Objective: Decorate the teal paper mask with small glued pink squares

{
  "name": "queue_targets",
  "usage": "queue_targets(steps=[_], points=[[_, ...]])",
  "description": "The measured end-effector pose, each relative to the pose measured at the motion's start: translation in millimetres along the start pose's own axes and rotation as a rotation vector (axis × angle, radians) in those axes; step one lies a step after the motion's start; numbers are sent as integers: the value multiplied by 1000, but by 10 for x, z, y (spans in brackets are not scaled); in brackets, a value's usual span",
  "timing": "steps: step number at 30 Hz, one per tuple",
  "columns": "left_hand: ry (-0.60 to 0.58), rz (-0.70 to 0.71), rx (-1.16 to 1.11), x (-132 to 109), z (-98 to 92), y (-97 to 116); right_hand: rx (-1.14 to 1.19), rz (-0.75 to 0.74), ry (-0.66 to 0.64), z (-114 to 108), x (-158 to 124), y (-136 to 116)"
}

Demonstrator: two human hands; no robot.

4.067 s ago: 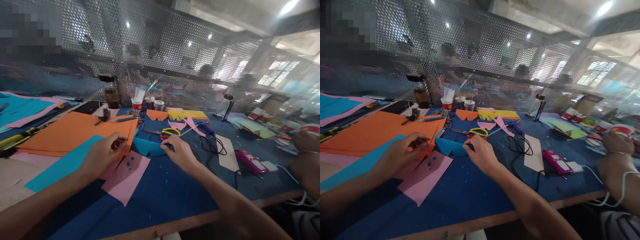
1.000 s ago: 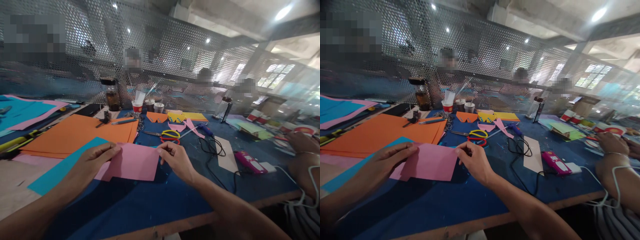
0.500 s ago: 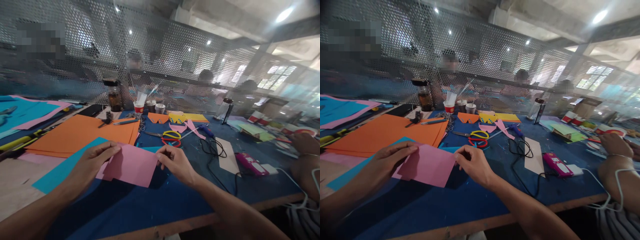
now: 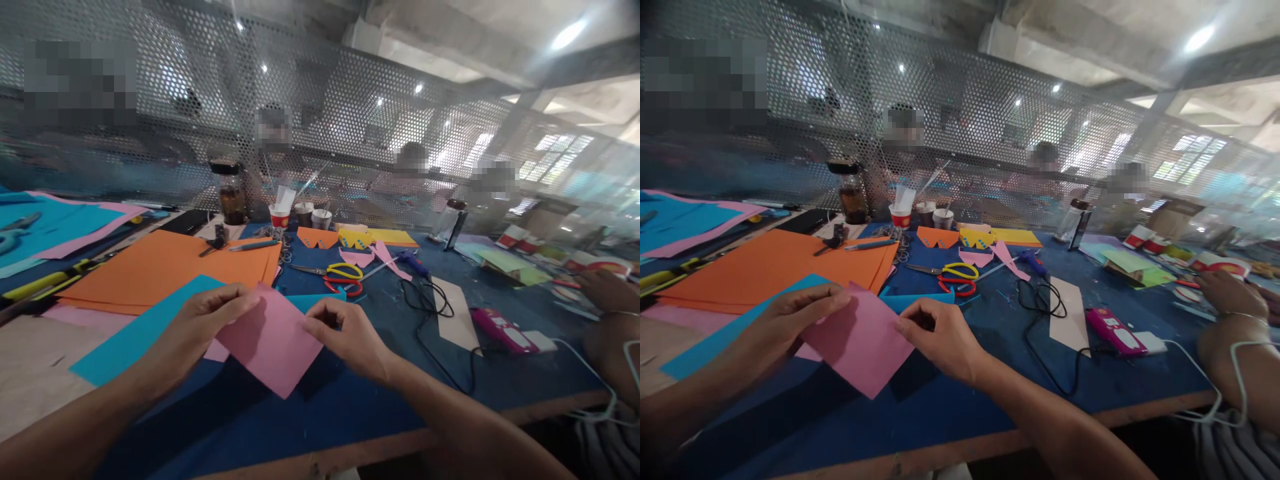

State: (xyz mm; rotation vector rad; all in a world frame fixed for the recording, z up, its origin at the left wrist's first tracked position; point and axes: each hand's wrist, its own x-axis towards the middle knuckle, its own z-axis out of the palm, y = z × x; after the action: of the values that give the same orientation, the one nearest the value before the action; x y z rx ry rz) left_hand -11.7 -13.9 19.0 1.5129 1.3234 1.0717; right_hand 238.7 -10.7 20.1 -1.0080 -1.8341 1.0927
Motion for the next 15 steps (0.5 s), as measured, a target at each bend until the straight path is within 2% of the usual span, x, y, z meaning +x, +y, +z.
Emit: queue_targets(steps=[3,5,9,15], points=[[-87,-117,-170,16,26,21,45,15,49,-28,18,33],[-117,-152,-156,31,41,43,49,26,62,-43,32,51],[-83,-99,-76,59,50,89,13,11,77,-59,46,52],[-70,1,39,41,16,91,-89,-51,-8,-52,17,25]])
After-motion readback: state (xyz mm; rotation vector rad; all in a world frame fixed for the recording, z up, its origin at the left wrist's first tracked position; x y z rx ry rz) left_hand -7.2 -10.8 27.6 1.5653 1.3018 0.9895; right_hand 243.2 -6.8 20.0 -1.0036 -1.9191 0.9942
